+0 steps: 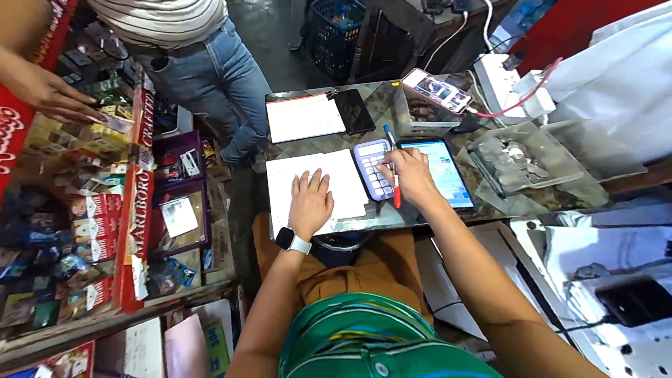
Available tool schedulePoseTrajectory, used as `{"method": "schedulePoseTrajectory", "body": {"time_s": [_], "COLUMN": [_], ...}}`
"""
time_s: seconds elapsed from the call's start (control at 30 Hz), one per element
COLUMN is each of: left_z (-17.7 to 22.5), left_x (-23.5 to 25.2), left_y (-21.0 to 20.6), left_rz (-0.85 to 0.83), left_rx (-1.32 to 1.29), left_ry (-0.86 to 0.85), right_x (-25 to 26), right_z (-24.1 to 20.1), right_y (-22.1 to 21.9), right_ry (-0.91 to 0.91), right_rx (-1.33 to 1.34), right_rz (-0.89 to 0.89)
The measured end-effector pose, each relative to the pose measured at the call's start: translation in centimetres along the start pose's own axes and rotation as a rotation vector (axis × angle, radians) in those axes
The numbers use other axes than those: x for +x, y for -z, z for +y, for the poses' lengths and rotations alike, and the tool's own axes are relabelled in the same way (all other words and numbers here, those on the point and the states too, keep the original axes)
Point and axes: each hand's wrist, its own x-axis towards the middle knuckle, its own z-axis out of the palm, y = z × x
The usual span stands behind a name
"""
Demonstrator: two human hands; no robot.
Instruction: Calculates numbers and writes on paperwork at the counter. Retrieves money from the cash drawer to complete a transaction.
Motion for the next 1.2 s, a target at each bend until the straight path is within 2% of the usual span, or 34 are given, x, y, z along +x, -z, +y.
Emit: {"method": "schedulePoseTrajectory", "body": {"time_s": [0.2, 0.37, 0.47, 0.6, 0.83, 1.1, 1.2], "left_z": [0.3, 0.3, 0.4, 0.0, 0.0, 0.3, 0.2], "left_x": [0.1, 0.1, 0.0, 0.0, -0.1, -0.1, -0.1], "left_y": [0.0, 0.1, 0.2, -0.1, 0.0, 0.2, 0.2], "left_rz": [0.005, 0.005, 0.011, 0.031, 0.016, 0.036, 0.027], "left_rx": [-0.007, -0.016, -0.043, -0.027, -0.027, -0.047, -0.048], "left_ry": [-0.011, -0.018, -0.018, -0.025, -0.017, -0.042, -0.040], "right_x": [-1.1, -3.8, -4.8, -4.4, -4.8, -7.8, -8.3], "right_z": [0.3, -1.9, -2.4, -2.9, -3.3, -2.4, -2.6], "right_y": [0.5, 1.4, 1.7, 1.8, 1.0, 0.1, 0.4], "right_ry": [-0.005, -0.089, -0.081, 0.006, 0.103, 0.013, -0.008], "right_rx": [0.076, 0.207, 0.276, 0.253, 0.232, 0.193, 0.210], "right_rz": [-0.001, 0.174, 0.185, 0.139, 0.157, 0.250, 0.236]}}
